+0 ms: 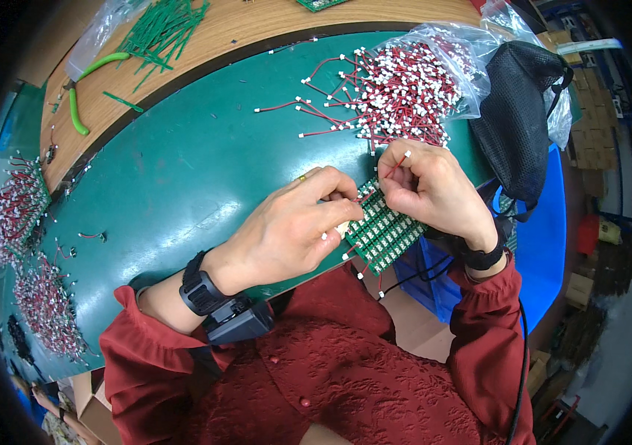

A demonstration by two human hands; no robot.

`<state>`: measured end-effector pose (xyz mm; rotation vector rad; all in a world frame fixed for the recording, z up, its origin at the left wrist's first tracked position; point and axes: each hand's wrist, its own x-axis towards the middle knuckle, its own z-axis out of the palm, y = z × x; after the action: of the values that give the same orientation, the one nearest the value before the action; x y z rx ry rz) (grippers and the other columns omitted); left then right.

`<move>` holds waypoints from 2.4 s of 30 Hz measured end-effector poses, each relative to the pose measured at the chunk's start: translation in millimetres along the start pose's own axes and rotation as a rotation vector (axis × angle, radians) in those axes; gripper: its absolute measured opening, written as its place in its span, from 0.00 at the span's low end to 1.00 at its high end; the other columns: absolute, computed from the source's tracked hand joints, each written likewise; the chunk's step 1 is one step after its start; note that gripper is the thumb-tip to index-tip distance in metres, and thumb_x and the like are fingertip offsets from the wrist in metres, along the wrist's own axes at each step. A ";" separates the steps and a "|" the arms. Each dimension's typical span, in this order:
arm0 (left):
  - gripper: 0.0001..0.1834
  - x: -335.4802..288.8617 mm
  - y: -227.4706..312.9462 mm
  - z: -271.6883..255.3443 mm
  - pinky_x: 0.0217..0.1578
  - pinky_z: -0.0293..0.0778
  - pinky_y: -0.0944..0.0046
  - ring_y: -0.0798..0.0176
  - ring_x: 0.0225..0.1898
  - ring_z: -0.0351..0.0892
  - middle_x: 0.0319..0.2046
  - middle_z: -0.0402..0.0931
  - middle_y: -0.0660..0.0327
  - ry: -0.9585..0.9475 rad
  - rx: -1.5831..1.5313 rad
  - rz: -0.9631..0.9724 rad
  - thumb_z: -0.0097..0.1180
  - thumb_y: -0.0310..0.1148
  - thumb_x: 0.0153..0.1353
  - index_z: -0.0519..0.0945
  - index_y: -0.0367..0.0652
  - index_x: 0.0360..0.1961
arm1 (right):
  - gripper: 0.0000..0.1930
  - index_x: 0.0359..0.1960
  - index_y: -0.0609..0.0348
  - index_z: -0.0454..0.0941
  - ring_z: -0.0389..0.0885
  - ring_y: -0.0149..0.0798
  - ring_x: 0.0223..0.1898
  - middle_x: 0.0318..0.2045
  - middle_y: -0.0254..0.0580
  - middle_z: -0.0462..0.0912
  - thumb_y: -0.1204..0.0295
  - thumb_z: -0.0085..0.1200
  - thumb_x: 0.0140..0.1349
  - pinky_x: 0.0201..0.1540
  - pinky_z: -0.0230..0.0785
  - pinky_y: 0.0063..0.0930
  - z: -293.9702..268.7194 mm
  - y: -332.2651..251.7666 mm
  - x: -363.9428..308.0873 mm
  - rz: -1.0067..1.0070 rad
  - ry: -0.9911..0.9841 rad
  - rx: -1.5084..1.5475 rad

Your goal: The person inserts red and white LED components into a green perforated circuit board by hand. They pick LEDs from piles on the table and place them into holes on the board, working across multiple rows.

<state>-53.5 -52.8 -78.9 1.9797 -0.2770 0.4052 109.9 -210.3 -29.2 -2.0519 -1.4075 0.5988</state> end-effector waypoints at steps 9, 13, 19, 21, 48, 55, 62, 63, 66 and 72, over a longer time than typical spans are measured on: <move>0.16 -0.1 0.0 -0.4 0.42 0.75 0.57 0.52 0.43 0.76 0.41 0.71 0.55 -0.015 0.000 -0.008 0.57 0.16 0.47 0.78 0.36 0.40 | 0.05 0.26 0.63 0.74 0.72 0.29 0.20 0.20 0.36 0.73 0.78 0.56 0.45 0.24 0.65 0.25 1.3 -3.6 2.6 0.072 0.006 -0.006; 0.16 0.2 0.0 -0.5 0.42 0.75 0.57 0.52 0.43 0.76 0.41 0.71 0.55 -0.014 0.007 -0.003 0.57 0.17 0.47 0.78 0.36 0.40 | 0.05 0.26 0.63 0.74 0.72 0.28 0.20 0.20 0.35 0.73 0.78 0.56 0.46 0.24 0.65 0.25 1.5 -2.6 2.2 0.074 0.009 0.004; 0.15 -0.2 0.3 -0.3 0.43 0.75 0.57 0.51 0.44 0.75 0.42 0.71 0.55 -0.018 0.008 -0.010 0.57 0.17 0.47 0.78 0.37 0.40 | 0.05 0.26 0.63 0.74 0.73 0.27 0.20 0.20 0.35 0.74 0.78 0.56 0.46 0.24 0.65 0.24 2.0 -0.3 1.9 0.084 0.011 0.048; 0.15 -0.1 0.2 0.0 0.43 0.75 0.57 0.51 0.44 0.75 0.42 0.71 0.55 -0.018 0.010 -0.013 0.57 0.17 0.47 0.78 0.37 0.39 | 0.06 0.26 0.63 0.74 0.73 0.27 0.20 0.20 0.35 0.73 0.78 0.56 0.46 0.23 0.65 0.24 1.1 -0.8 1.8 0.073 0.004 0.022; 0.10 0.6 2.3 -1.0 0.45 0.73 0.54 0.50 0.43 0.74 0.41 0.71 0.56 -0.029 0.010 -0.015 0.58 0.21 0.50 0.78 0.37 0.36 | 0.08 0.30 0.61 0.73 0.78 0.42 0.23 0.24 0.40 0.74 0.83 0.57 0.48 0.25 0.70 0.33 1.7 -13.9 -12.2 -0.131 0.073 -0.240; 0.16 0.4 1.0 -0.3 0.43 0.75 0.57 0.52 0.43 0.76 0.41 0.71 0.56 -0.018 0.031 -0.004 0.58 0.17 0.46 0.78 0.38 0.39 | 0.08 0.28 0.59 0.70 0.77 0.45 0.22 0.24 0.40 0.73 0.80 0.57 0.48 0.23 0.68 0.37 7.4 -15.0 -5.6 -0.140 0.076 -0.293; 0.16 0.6 0.9 -1.5 0.43 0.75 0.57 0.52 0.44 0.76 0.41 0.71 0.56 -0.027 0.026 -0.011 0.58 0.17 0.46 0.78 0.38 0.39 | 0.07 0.27 0.59 0.70 0.78 0.45 0.22 0.23 0.41 0.74 0.78 0.56 0.46 0.24 0.68 0.38 7.8 -19.5 0.9 0.023 0.032 -0.219; 0.16 0.5 0.8 -1.4 0.43 0.75 0.57 0.52 0.44 0.76 0.41 0.71 0.56 -0.025 0.020 -0.014 0.58 0.17 0.46 0.78 0.38 0.39 | 0.07 0.27 0.59 0.70 0.78 0.45 0.23 0.23 0.41 0.75 0.77 0.56 0.46 0.24 0.68 0.38 7.3 -20.3 2.0 0.035 0.026 -0.225; 0.16 0.4 0.0 -0.6 0.43 0.75 0.57 0.52 0.44 0.75 0.41 0.72 0.56 -0.024 0.031 -0.015 0.59 0.17 0.46 0.78 0.38 0.39 | 0.07 0.28 0.59 0.71 0.77 0.49 0.23 0.23 0.42 0.74 0.77 0.55 0.47 0.25 0.67 0.42 8.9 -23.1 2.3 -0.021 0.035 -0.310; 0.15 1.3 2.5 -0.8 0.42 0.75 0.58 0.53 0.44 0.76 0.42 0.72 0.56 -0.036 0.058 -0.005 0.57 0.17 0.47 0.79 0.38 0.39 | 0.05 0.29 0.59 0.71 0.76 0.55 0.25 0.24 0.45 0.73 0.77 0.54 0.50 0.25 0.67 0.47 17.5 -16.8 -3.1 -0.081 0.106 -0.397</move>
<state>-53.3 -53.2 -76.0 2.0452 -0.2861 0.3791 86.1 -205.0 -30.6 -2.2731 -1.6377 0.1812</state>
